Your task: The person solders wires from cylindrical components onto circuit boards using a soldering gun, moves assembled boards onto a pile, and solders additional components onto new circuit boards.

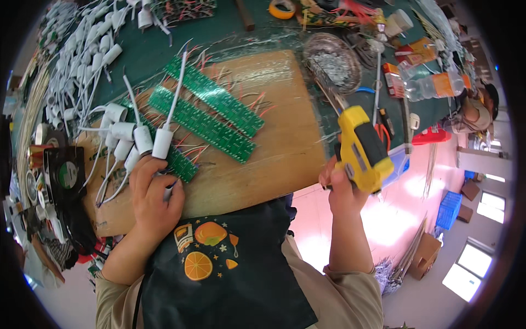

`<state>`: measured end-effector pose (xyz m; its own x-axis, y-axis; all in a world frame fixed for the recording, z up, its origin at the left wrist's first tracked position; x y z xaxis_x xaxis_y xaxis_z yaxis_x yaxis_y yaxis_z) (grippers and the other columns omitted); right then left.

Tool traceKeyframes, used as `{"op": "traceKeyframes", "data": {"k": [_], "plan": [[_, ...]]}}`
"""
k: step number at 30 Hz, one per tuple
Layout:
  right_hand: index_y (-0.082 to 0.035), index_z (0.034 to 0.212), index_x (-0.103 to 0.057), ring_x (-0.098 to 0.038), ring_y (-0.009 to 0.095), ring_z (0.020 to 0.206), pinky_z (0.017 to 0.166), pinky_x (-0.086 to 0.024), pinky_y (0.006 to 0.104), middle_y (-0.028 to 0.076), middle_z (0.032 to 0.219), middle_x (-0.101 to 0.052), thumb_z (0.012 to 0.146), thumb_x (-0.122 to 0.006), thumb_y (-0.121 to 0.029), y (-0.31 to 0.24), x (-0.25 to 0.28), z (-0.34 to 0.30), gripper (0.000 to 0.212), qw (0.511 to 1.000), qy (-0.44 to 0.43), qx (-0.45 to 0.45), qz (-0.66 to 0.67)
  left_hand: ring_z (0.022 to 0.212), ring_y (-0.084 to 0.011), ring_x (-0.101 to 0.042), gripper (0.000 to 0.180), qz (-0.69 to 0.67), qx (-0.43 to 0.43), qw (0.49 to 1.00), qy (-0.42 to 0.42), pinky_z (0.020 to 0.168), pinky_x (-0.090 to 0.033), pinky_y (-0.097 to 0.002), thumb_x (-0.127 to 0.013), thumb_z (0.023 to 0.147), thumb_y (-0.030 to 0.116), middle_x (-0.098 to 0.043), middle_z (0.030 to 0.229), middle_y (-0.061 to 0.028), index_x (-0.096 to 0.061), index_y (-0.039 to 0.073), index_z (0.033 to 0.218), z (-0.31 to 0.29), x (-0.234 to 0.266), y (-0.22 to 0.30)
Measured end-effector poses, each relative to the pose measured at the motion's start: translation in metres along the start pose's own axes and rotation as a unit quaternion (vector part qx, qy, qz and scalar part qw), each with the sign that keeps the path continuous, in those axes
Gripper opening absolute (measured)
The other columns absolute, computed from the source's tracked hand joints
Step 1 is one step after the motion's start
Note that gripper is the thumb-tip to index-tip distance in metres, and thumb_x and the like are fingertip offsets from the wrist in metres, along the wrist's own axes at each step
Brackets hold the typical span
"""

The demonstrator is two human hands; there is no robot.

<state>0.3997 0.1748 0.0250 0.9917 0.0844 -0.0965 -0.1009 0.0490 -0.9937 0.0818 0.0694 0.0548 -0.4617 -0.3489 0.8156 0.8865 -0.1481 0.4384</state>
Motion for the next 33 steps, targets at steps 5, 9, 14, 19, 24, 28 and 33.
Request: {"op": "traceKeyframes", "data": {"k": [5,9,14,19,24,28,33], "plan": [[-0.001,0.133,-0.044,-0.053,0.015,0.072,0.066,-0.045,0.0316,0.002,0.079,-0.052,0.082,-0.081,-0.045,0.01,-0.06,-0.042,0.077,0.985,-0.146,-0.058,0.077,0.108,-0.0366,-0.06,0.023,-0.008,-0.003,1.0,0.014,0.09,-0.044,-0.0454,-0.075,0.066,-0.001,-0.059,0.11,-0.0136,-0.062,0.005,0.084,0.002,-0.001,-0.001],[-0.004,0.103,-0.058,-0.058,0.019,0.075,0.069,-0.048,0.0338,0.005,0.083,-0.056,0.083,-0.08,-0.044,0.023,-0.082,-0.079,0.05,0.962,-0.225,-0.118,0.098,0.106,-0.0362,-0.06,0.024,-0.017,-0.014,0.999,0.032,0.088,-0.045,-0.0442,-0.075,0.066,-0.001,-0.06,0.11,-0.0139,-0.062,0.004,0.085,0.001,0.002,-0.002],[0.0,0.099,-0.067,-0.06,0.025,0.063,0.059,-0.047,0.0342,0.01,0.08,-0.064,0.078,-0.079,-0.042,0.026,-0.099,-0.093,0.048,0.918,-0.372,-0.11,-0.082,0.106,-0.0362,-0.061,0.025,-0.025,-0.015,0.999,0.034,0.087,-0.045,-0.0435,-0.076,0.066,-0.002,-0.06,0.109,-0.0139,-0.062,0.004,0.086,-0.001,0.004,-0.004],[0.0,0.103,-0.068,-0.062,0.029,0.064,0.058,-0.047,0.0331,0.01,0.078,-0.065,0.073,-0.082,-0.044,0.033,-0.1,-0.1,0.055,0.901,-0.393,-0.125,-0.136,0.106,-0.0363,-0.061,0.026,-0.033,-0.012,0.999,0.031,0.087,-0.045,-0.0437,-0.075,0.066,-0.002,-0.059,0.11,-0.014,-0.062,0.003,0.088,-0.001,0.004,-0.003],[-0.004,0.102,-0.068,-0.062,0.033,0.065,0.059,-0.048,0.0362,0.012,0.077,-0.063,0.072,-0.078,-0.059,0.042,-0.087,-0.105,0.064,0.904,-0.355,-0.167,-0.172,0.107,-0.0374,-0.06,0.028,-0.086,-0.001,0.996,0.024,0.089,-0.046,-0.0445,-0.075,0.066,-0.002,-0.06,0.112,-0.0148,-0.062,0.003,0.09,-0.003,0.005,-0.007],[-0.006,0.103,-0.068,-0.062,0.036,0.067,0.06,-0.048,0.0399,0.012,0.078,-0.063,0.072,-0.074,-0.065,0.047,-0.081,-0.109,0.067,0.897,-0.355,-0.178,-0.193,0.109,-0.0377,-0.06,0.027,-0.089,-0.018,0.995,0.029,0.088,-0.046,-0.0443,-0.075,0.066,-0.003,-0.061,0.114,-0.0151,-0.062,0.004,0.089,-0.007,0.005,-0.009],[-0.008,0.103,-0.068,-0.062,0.038,0.071,0.061,-0.048,0.0433,0.013,0.08,-0.064,0.073,-0.068,-0.072,0.052,-0.077,-0.112,0.071,0.883,-0.364,-0.169,-0.244,0.109,-0.0369,-0.061,0.026,-0.07,-0.024,0.997,0.015,0.089,-0.046,-0.0438,-0.076,0.066,-0.002,-0.061,0.115,-0.0147,-0.063,0.006,0.088,-0.006,0.006,-0.007]]}}
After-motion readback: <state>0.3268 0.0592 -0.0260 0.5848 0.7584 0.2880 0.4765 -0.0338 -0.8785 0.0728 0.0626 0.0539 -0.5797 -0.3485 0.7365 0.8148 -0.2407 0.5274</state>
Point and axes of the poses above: each hand's wrist, its own z-axis towards the middle knuckle, its own x-axis out of the back of the hand, y = z × x, the point moved 10 cm from there along z, towards the middle knuckle
